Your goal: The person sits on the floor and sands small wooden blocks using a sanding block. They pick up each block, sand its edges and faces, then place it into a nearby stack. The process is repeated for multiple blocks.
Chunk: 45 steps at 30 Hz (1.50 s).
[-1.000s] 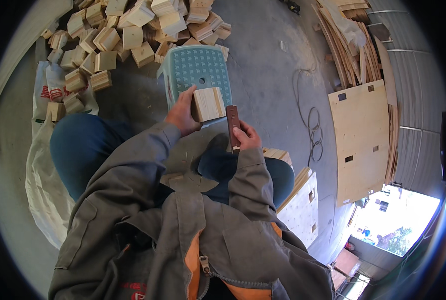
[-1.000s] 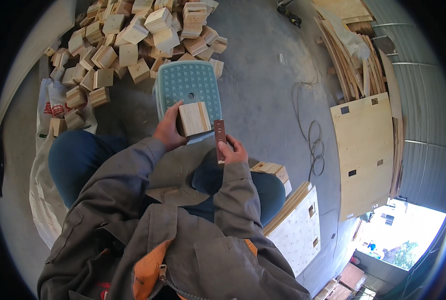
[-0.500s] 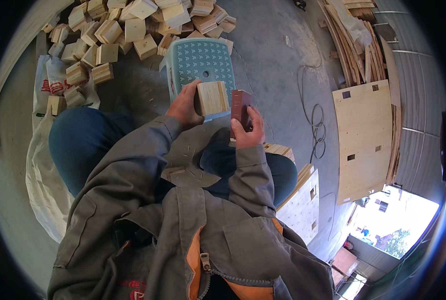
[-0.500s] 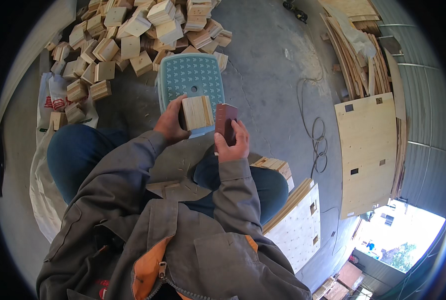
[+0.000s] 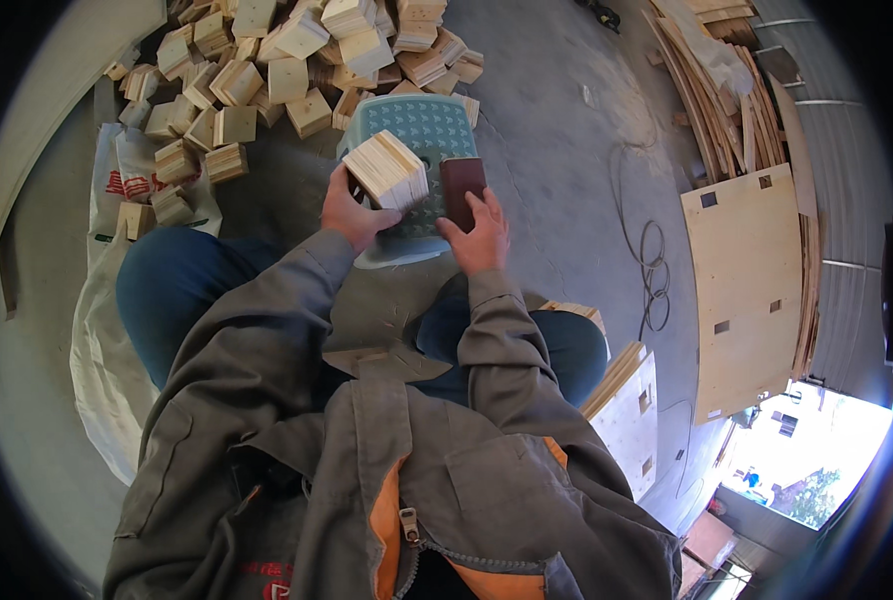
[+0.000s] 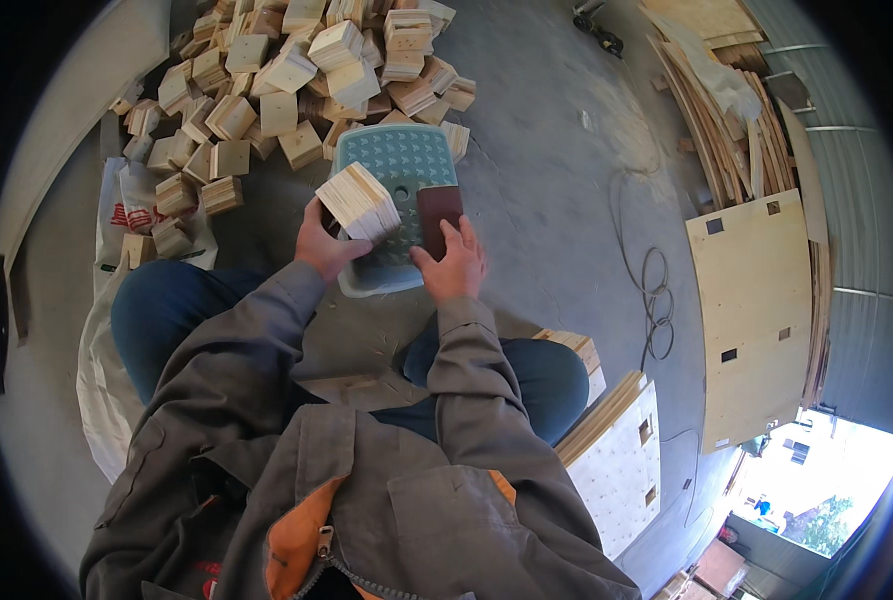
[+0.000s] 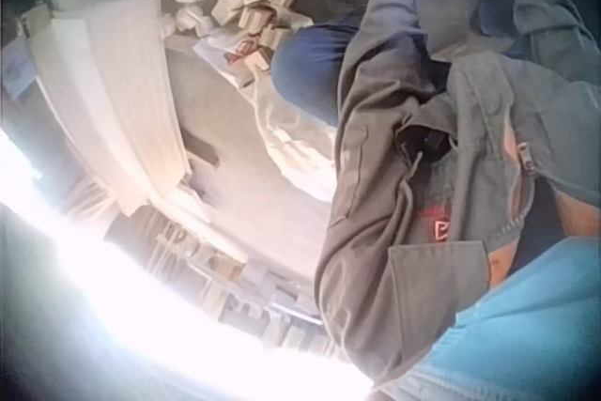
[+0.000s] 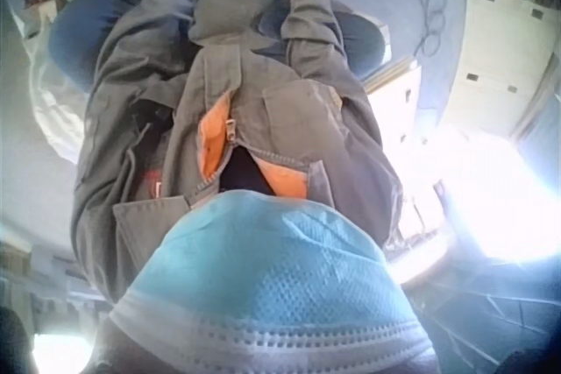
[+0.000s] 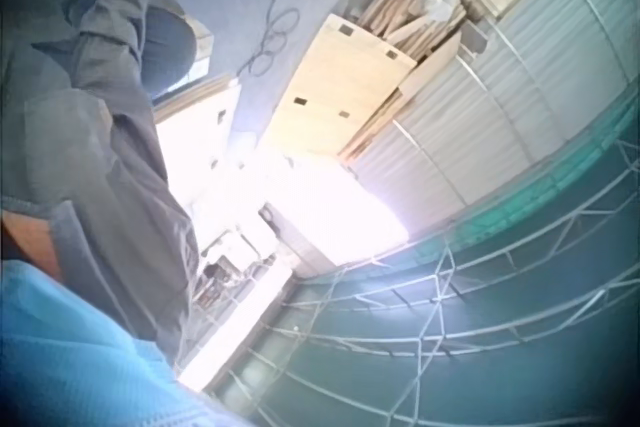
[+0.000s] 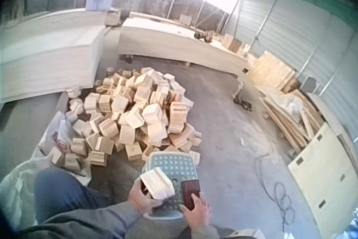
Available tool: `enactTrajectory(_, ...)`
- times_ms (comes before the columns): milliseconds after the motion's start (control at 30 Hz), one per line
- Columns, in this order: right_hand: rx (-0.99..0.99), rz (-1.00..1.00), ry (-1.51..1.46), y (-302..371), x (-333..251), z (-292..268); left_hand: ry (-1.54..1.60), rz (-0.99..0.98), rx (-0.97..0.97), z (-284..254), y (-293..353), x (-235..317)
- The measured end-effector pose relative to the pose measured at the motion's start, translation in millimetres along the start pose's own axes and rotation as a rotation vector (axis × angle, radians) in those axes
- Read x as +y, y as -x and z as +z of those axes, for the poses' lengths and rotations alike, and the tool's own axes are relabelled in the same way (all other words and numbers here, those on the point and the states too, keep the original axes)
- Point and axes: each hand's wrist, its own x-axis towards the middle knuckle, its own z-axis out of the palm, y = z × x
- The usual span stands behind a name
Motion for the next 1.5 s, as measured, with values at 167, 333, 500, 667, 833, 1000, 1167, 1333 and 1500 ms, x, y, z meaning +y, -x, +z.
enactTrajectory(167, -0.046, 0.069, 0.011, 13.3, 4.2, 1.0, 0.136, -0.119, 0.031, -3.8, 2.2, 10.6)
enactTrajectory(333, 0.015, -0.08, -0.256, 23.6, 6.4, -21.9, 0.118, -0.16, -0.058, 0.7, 1.6, 19.8)
enactTrajectory(500, 0.049, -0.358, -0.276, 52.0, -9.2, -33.9, -0.049, -0.184, -0.265, 17.1, 21.5, 47.2)
enactTrajectory(667, 0.001, -0.233, -0.253, 91.9, -33.0, -41.9, -0.076, -0.233, -0.325, 33.8, 43.8, 42.4)
enactTrajectory(833, 0.061, -0.228, -0.174, 103.7, -54.7, -51.7, 0.027, -0.209, -0.489, 19.8, 32.6, 14.6)
enactTrajectory(1000, 0.085, -0.189, -0.206, 116.8, -53.6, -54.0, 0.088, -0.166, -0.473, 28.8, 59.6, 39.2)
enactTrajectory(1167, 0.219, -0.216, -0.239, 122.7, -44.6, -50.6, -0.057, -0.109, -0.486, 32.6, 78.5, 50.5)
enactTrajectory(1333, 0.338, -0.213, -0.323, 116.2, -47.9, -64.4, 0.246, -0.142, -0.613, 31.5, 77.4, 72.4)
enactTrajectory(1500, 0.416, -0.031, -0.866, 106.7, -20.0, -107.0, 0.179, -0.124, -0.46, 31.6, 86.0, 73.7)
